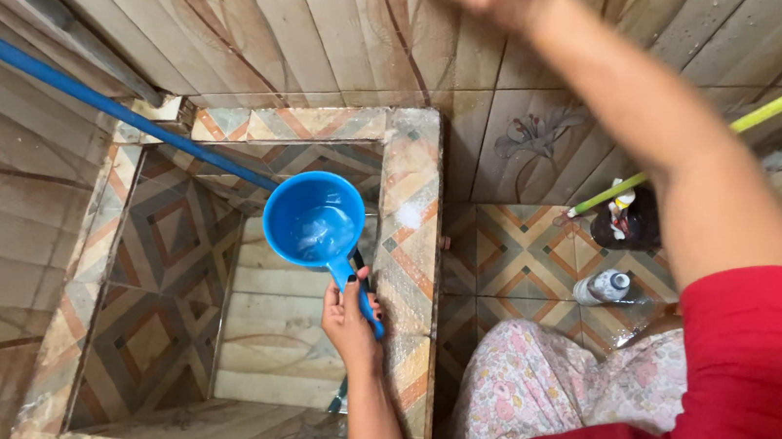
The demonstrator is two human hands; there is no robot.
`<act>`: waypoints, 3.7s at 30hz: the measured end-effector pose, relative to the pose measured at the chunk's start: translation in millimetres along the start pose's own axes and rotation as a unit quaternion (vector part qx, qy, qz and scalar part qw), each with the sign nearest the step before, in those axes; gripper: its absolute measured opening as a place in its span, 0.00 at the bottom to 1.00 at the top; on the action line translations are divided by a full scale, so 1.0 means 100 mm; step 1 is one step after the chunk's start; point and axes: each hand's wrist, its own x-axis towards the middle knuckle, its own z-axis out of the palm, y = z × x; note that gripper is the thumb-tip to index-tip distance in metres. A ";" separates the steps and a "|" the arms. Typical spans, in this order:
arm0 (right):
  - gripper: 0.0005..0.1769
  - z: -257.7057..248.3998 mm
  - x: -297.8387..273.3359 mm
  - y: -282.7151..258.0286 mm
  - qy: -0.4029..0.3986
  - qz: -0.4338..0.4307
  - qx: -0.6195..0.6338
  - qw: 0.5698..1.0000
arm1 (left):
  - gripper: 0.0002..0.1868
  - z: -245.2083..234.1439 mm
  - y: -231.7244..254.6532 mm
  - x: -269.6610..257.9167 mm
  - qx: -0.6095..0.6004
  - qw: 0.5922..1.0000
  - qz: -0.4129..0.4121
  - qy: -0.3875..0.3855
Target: The person scrubs a tiled surface with a yellow sponge, applying liquid from a white bottle and rinsing with water from a blue scoop. They repeatedly wipe the tiles and grout lines, occasionally refilling the scoop and reapplying the cleaning liquid.
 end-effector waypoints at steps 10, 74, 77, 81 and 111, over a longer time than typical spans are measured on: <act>0.29 -0.48 -1.02 -0.81 -0.271 -0.198 0.098 0.937 | 0.15 -0.02 0.02 -0.02 -0.005 1.000 0.009 -0.008; 0.19 -0.36 -0.53 -2.01 -0.348 0.210 0.537 0.740 | 0.11 0.01 -0.09 0.14 0.001 1.000 -0.013 -0.008; 0.17 -0.27 -0.28 -2.24 -0.337 0.226 0.537 0.740 | 0.11 -0.01 -0.12 0.14 -0.006 1.000 -0.017 -0.014; 0.20 -0.45 -0.26 -2.14 -0.323 0.240 0.548 0.733 | 0.11 -0.03 -0.13 0.13 -0.007 1.000 -0.015 -0.010; 0.21 -0.71 -0.17 -2.29 -0.401 0.309 0.480 0.716 | 0.12 -0.10 0.09 -0.29 -0.006 0.999 0.030 0.025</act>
